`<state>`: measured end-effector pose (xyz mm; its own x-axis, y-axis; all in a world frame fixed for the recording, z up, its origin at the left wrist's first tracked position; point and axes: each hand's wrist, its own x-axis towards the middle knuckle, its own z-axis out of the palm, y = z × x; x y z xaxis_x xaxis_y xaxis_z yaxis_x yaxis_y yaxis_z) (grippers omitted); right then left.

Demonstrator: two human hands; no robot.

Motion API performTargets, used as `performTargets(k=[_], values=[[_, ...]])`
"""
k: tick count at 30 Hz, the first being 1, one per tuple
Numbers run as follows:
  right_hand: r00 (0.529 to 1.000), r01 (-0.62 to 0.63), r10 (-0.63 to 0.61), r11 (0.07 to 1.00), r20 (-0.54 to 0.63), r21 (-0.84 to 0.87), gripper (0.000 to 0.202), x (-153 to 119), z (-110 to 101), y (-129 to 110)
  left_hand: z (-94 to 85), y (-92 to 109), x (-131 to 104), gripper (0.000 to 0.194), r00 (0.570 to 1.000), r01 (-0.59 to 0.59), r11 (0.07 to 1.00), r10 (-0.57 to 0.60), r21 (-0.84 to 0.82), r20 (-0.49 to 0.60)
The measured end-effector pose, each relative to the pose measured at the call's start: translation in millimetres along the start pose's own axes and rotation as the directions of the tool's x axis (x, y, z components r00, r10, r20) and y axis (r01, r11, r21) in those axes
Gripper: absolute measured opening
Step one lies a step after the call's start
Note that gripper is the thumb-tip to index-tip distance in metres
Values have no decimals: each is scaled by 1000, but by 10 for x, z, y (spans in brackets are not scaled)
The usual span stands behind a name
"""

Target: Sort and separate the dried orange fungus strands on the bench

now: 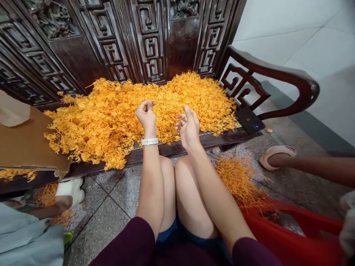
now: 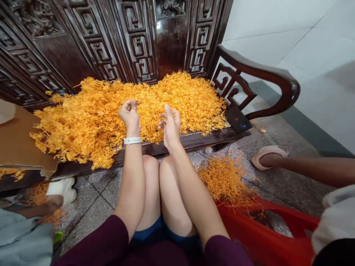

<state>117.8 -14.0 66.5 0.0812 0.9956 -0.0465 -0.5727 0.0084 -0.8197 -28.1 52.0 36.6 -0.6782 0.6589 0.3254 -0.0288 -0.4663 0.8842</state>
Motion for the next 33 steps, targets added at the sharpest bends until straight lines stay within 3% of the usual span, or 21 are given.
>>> performTargets(k=[3, 7, 13, 16, 23, 29, 33], values=[[996, 88, -87, 994, 20, -57, 41, 20, 11, 22, -19, -19, 12, 22, 997, -18, 1000, 16, 25, 76], [990, 138, -137, 988, 24, -65, 31, 48, -34, 44, -45, -41, 42, 22, 996, -21, 999, 18, 32, 82], [999, 12, -13, 1000, 35, 5, 24, 78, -78, 55, -40, -30, 41, 22, 998, -13, 1000, 12, 15, 54], [992, -26, 19, 998, 125, 54, 30, 63, -63, 35, -42, -21, 38, 24, 1000, 5, 999, -5, 43, 7], [917, -12, -23, 996, 399, 85, 42, -137, 79, -13, -14, -43, 62, 27, 999, 26, 999, -24, 45, -40], [852, 60, -69, 998, 519, 34, 43, -257, 140, -25, 50, -65, 50, 23, 996, 76, 996, -73, 55, -56], [793, 98, -166, 984, 586, 148, 39, -412, 60, -254, -123, -127, 161, 29, 966, 177, 981, -157, 82, -207]])
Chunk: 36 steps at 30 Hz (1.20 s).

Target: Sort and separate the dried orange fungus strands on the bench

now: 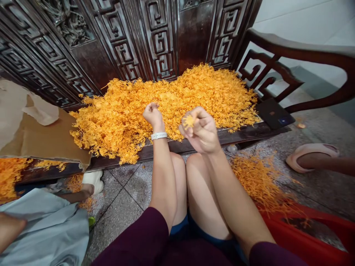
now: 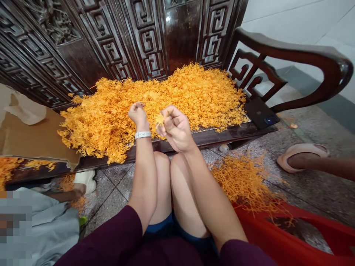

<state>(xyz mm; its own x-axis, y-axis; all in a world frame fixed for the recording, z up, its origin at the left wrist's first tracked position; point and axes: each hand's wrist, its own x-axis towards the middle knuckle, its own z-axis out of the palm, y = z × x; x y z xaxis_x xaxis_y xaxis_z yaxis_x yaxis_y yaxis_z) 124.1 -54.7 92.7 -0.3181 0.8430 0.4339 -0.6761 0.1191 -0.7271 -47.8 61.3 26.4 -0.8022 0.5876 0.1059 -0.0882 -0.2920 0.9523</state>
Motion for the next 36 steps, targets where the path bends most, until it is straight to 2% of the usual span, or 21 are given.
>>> performTargets(k=[2, 3, 4, 5, 6, 7, 8, 9, 10, 11, 12, 13, 14, 15, 19, 22, 24, 27, 31, 33, 36], values=[[992, -2, -3, 999, 124, 45, 35, -75, -51, -114, -117, -17, 112, 32, 997, 43, 999, -43, -3, -64], [970, -57, 46, 998, 238, 40, 33, -100, -96, -141, -169, -17, 157, 32, 996, 53, 999, -54, -9, -74], [911, -147, 136, 989, 390, -3, 30, -113, -149, -144, -209, -12, 191, 32, 995, 56, 998, -57, -16, -76], [790, -247, 254, 965, 558, -91, 28, -111, -200, -124, -233, -2, 210, 32, 995, 58, 998, -60, -21, -76], [620, -325, 372, 923, 691, -205, 28, -94, -242, -86, -240, 11, 216, 31, 995, 63, 998, -65, -25, -75], [464, -369, 458, 878, 758, -305, 30, -63, -270, -38, -233, 24, 210, 30, 995, 69, 997, -71, -29, -69], [400, -392, 494, 854, 772, -343, 32, -22, -279, 11, -215, 36, 196, 29, 996, 72, 997, -73, -33, -58], [454, -410, 486, 858, 747, -309, 35, 28, -270, 54, -192, 46, 178, 27, 997, 68, 997, -70, -40, -44], [602, -416, 445, 884, 664, -215, 36, 81, -248, 87, -169, 52, 159, 26, 998, 58, 997, -59, -49, -29], [778, -388, 381, 917, 500, -95, 37, 134, -218, 106, -149, 54, 141, 25, 999, 42, 998, -42, -56, -15], [903, -332, 315, 943, 291, 9, 38, 180, -186, 114, -136, 53, 125, 24, 1000, 21, 998, -21, -57, 1], [958, -275, 267, 958, 99, 76, 37, 217, -160, 112, -128, 48, 112, 23, 1000, 0, 999, 1, -50, 22], [968, -245, 250, 963, -36, 109, 36, 242, -144, 106, -126, 41, 101, 22, 999, -19, 999, 21, -33, 49], [959, -245, 259, 962, -114, 121, 35, 252, -140, 99, -128, 34, 91, 22, 996, -36, 999, 37, -10, 81], [912, -265, 280, 960, -299, 90, 32, 195, -228, 115, -128, 35, 64, 23, 973, -140, 988, 125, 67, 194], [866, -203, 171, 979, -471, -19, 34, 160, -323, 179, -110, 79, 29, 22, 937, -246, 966, 216, 79, 273], [837, -180, 83, 975, -540, -130, 36, 169, -374, 230, -99, 115, -8, 23, 907, -291, 953, 247, 82, 340], [822, -167, -30, 942, -569, -291, 37, 205, -434, 300, -91, 161, -65, 23, 851, -334, 940, 269, 69, 451], [839, -112, -168, 877, -517, -468, 39, 236, -515, 381, -86, 199, -108, 22, 777, -365, 931, 293, 20, 557], [862, -86, -199, 850, -467, -520, 39, 241, -558, 410, -81, 209, -115, 22, 759, -362, 932, 277, 28, 590], [884, -62, -202, 843, -422, -534, 38, 243, -609, 431, -76, 209, -110, 21, 758, -344, 938, 249, 45, 603]])
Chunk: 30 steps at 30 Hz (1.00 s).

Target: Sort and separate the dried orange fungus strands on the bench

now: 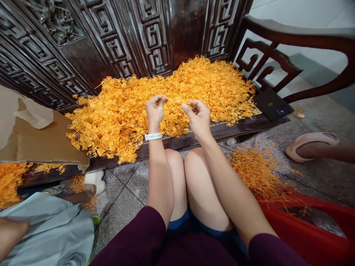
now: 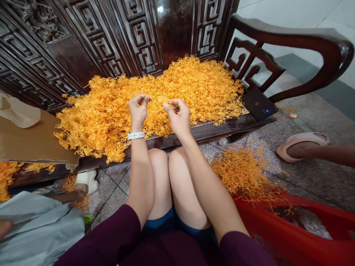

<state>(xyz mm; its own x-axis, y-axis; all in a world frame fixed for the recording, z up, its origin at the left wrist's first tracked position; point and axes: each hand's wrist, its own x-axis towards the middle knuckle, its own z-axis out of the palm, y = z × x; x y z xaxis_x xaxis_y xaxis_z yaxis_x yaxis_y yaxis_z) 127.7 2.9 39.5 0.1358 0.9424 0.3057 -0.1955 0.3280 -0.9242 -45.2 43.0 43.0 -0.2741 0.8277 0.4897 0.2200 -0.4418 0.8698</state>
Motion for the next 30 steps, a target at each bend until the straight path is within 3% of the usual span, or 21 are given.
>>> performTargets(k=[8, 15, 20, 24, 27, 30], values=[[1000, 21, -22, 999, 21, 50, 35, -49, 23, -88, 8, -55, 18, 22, 994, 28, 999, -25, 21, -110], [972, 189, -175, 979, 160, -75, 30, -245, 99, -366, 57, -4, 8, 28, 989, 9, 1000, -6, 20, -146], [988, 125, -126, 992, 90, 19, 36, -212, 87, -341, 98, 43, 8, 29, 993, 20, 999, -16, 33, -115], [988, 119, -120, 993, 96, 15, 34, -232, 68, -415, 147, -15, 40, 25, 984, 77, 996, -70, 36, -163], [968, 165, -168, 986, 189, 29, 31, -407, 56, -672, 25, -193, 81, 26, 957, 139, 989, -119, 56, -266], [917, 164, -201, 977, 343, 136, 25, -617, 76, -907, -240, -421, 96, 27, 903, 208, 974, -154, 94, -401]])
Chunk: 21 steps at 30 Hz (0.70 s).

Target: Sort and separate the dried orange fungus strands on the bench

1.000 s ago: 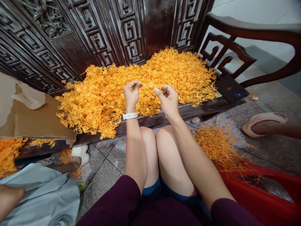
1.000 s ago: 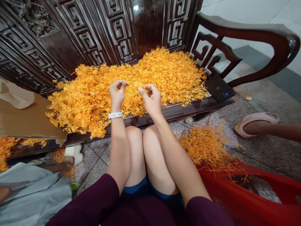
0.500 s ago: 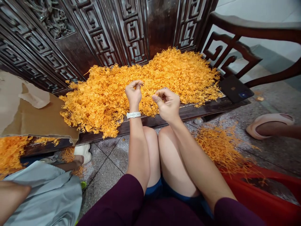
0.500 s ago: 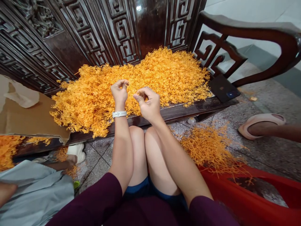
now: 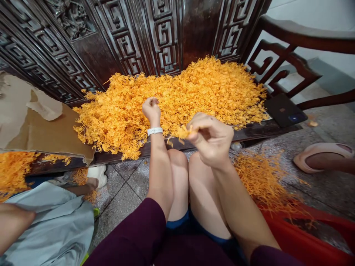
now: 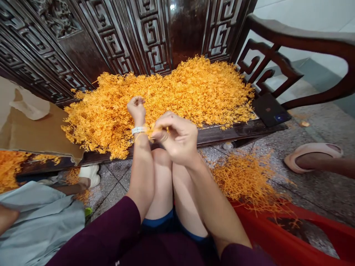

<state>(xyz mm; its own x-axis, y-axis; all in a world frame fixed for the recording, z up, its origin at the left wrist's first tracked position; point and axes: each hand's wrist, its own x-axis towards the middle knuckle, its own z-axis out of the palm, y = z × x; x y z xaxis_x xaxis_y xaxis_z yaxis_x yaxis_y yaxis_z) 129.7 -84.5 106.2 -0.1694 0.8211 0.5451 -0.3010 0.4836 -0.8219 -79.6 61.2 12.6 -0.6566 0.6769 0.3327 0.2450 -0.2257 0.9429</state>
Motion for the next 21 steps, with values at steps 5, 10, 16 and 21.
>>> performTargets(k=[5, 10, 16, 21], values=[[960, -200, 158, 964, 232, 172, 26, 48, 68, 208, -199, -149, 87, 25, 997, -20, 999, 24, 46, -73], [927, -340, 376, 836, 4, 431, 40, 253, -91, 550, -86, 40, 44, 25, 996, -86, 996, 86, 20, -23], [904, -270, 386, 850, -184, 453, 42, 271, -200, 564, 21, 381, -106, 32, 975, 222, 879, -208, -422, 80], [886, -199, 349, 881, -305, 429, 42, 289, -250, 696, 155, 784, -383, 57, 872, 377, 806, -143, -457, 467]])
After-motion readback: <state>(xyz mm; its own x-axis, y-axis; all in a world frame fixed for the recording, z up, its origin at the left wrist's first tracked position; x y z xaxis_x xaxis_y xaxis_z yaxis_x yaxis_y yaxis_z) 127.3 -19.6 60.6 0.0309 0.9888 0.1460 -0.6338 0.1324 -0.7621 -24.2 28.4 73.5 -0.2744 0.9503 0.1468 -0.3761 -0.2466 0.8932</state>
